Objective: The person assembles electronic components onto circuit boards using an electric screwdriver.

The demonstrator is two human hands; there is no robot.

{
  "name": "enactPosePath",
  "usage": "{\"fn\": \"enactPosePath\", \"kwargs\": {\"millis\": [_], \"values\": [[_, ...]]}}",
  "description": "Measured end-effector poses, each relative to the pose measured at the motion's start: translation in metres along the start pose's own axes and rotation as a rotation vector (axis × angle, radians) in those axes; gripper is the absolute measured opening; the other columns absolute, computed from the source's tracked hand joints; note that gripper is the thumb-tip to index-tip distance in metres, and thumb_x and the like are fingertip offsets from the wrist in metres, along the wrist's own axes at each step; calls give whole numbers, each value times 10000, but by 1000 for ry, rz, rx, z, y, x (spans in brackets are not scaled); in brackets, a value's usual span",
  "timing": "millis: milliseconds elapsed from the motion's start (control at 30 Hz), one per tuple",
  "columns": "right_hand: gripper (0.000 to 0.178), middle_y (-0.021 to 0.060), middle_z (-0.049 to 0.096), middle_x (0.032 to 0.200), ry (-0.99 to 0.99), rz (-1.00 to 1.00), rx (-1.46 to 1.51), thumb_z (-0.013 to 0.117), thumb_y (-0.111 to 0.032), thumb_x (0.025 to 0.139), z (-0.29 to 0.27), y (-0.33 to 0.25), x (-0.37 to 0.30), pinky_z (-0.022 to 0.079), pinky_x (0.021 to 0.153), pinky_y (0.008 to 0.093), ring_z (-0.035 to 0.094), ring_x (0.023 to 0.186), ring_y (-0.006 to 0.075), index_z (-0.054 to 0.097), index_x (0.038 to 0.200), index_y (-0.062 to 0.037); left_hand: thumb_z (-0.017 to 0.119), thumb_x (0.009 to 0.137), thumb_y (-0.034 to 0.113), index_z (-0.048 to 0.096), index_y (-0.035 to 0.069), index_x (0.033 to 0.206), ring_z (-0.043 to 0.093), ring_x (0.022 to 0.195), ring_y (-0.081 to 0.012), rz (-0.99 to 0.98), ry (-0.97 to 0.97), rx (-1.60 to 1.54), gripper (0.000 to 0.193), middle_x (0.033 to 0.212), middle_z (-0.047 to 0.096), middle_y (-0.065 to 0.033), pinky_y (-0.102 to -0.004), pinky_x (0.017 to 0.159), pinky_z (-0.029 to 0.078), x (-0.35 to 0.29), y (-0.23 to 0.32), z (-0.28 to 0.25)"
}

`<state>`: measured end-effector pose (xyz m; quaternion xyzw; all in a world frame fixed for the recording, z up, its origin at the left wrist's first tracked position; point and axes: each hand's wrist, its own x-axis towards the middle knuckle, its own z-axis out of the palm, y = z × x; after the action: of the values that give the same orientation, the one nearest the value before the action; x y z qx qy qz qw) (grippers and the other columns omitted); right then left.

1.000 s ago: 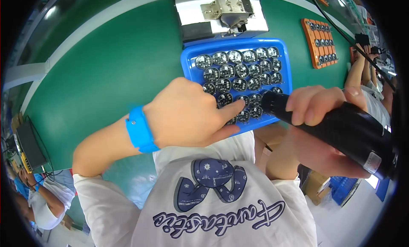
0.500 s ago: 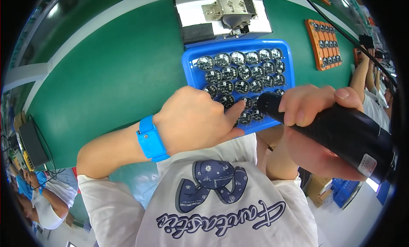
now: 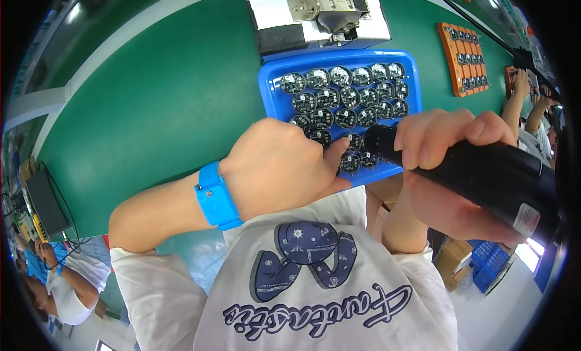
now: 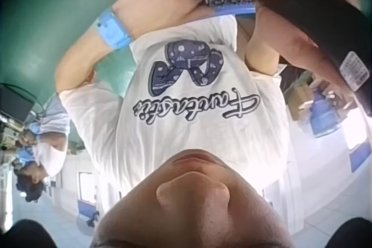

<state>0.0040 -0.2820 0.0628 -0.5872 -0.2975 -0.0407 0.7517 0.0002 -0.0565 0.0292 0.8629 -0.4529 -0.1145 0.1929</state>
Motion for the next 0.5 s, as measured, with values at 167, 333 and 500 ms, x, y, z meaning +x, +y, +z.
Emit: {"fn": "enactPosePath", "kwargs": {"millis": [167,333,500], "values": [[985,123,587,847,10,11,-55,531,-904,818,6,-3,-4,486,645,408,585,645,248,484,1268,-29,604,994,487,769,28,1105,659,486,-236,5,4,-24,500,545,624,-28,-379,449,504,3,1,-3],[962,134,589,856,36,-17,-38,539,-888,829,11,1,-8,485,648,405,586,658,248,491,1259,-30,581,1008,489,771,24,1065,675,514,-246,-4,-20,-7,505,575,650,-36,-390,465,516,3,3,-6],[945,132,589,870,40,27,62,485,-880,866,7,-24,31,479,650,382,570,664,229,501,1278,-30,586,1003,493,769,23,1062,685,539,-267,-8,-32,-19,508,585,654,-60,-415,495,531,7,2,-4]]}}
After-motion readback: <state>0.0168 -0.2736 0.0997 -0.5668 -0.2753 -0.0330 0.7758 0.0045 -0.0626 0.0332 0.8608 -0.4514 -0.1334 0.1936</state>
